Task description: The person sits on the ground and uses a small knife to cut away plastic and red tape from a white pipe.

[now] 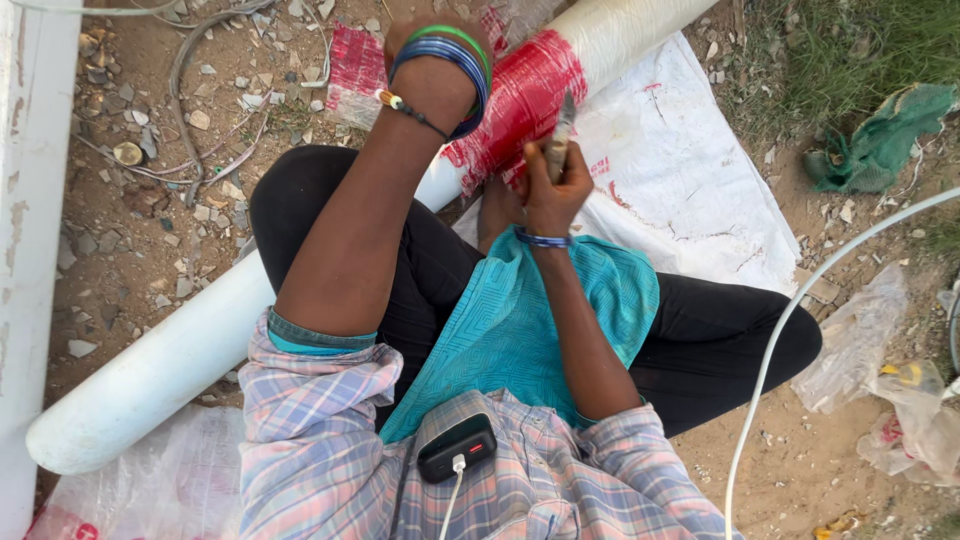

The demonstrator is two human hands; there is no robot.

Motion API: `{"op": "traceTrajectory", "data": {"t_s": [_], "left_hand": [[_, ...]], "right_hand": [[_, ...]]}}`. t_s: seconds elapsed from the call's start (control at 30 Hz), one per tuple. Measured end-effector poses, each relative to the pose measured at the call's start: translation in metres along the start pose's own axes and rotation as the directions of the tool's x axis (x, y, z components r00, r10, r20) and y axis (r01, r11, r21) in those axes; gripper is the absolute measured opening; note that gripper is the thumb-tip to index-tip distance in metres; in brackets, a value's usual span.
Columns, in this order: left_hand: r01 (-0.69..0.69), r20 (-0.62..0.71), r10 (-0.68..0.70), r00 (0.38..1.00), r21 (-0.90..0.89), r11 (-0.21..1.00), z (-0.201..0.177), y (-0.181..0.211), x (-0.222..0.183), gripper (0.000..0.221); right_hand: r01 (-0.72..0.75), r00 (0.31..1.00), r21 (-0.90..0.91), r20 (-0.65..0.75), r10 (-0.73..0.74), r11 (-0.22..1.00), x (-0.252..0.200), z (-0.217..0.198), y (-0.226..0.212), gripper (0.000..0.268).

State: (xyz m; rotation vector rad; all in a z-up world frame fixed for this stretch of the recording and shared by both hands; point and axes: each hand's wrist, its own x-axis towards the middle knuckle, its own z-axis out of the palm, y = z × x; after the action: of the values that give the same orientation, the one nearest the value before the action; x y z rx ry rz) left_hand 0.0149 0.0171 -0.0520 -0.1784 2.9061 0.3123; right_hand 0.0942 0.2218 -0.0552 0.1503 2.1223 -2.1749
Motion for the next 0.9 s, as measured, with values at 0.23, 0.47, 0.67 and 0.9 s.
{"op": "traceTrajectory", "data": {"t_s": [0.23,0.47,0.67,0.9], "left_hand": [[0.099,0.463,-0.114,0.879,0.056,0.994,-0.022,0.040,-0.005,0.071],[0.045,0.541,-0.020,0.841,-0.033,0.998,-0.043,0.026,-0.011,0.057],[0.091,0.639,0.157,0.753,-0.337,0.937,-0.053,0.009,-0.012,0.034],[0.124,0.612,0.215,0.761,-0.462,0.878,-0.057,0.014,-0.014,0.025]], "right_hand": [[-0.033,0.994,-0.173,-0.105,0.015,0.984,-0.017,-0.135,-0.021,0.014],[-0.350,0.880,0.242,-0.245,0.406,0.905,0.015,-0.193,0.005,0.011],[-0.332,0.929,0.120,-0.129,0.346,0.936,0.015,-0.172,0.012,0.010],[-0.357,0.922,0.106,-0.118,0.368,0.928,0.019,-0.169,0.005,0.008]]}}
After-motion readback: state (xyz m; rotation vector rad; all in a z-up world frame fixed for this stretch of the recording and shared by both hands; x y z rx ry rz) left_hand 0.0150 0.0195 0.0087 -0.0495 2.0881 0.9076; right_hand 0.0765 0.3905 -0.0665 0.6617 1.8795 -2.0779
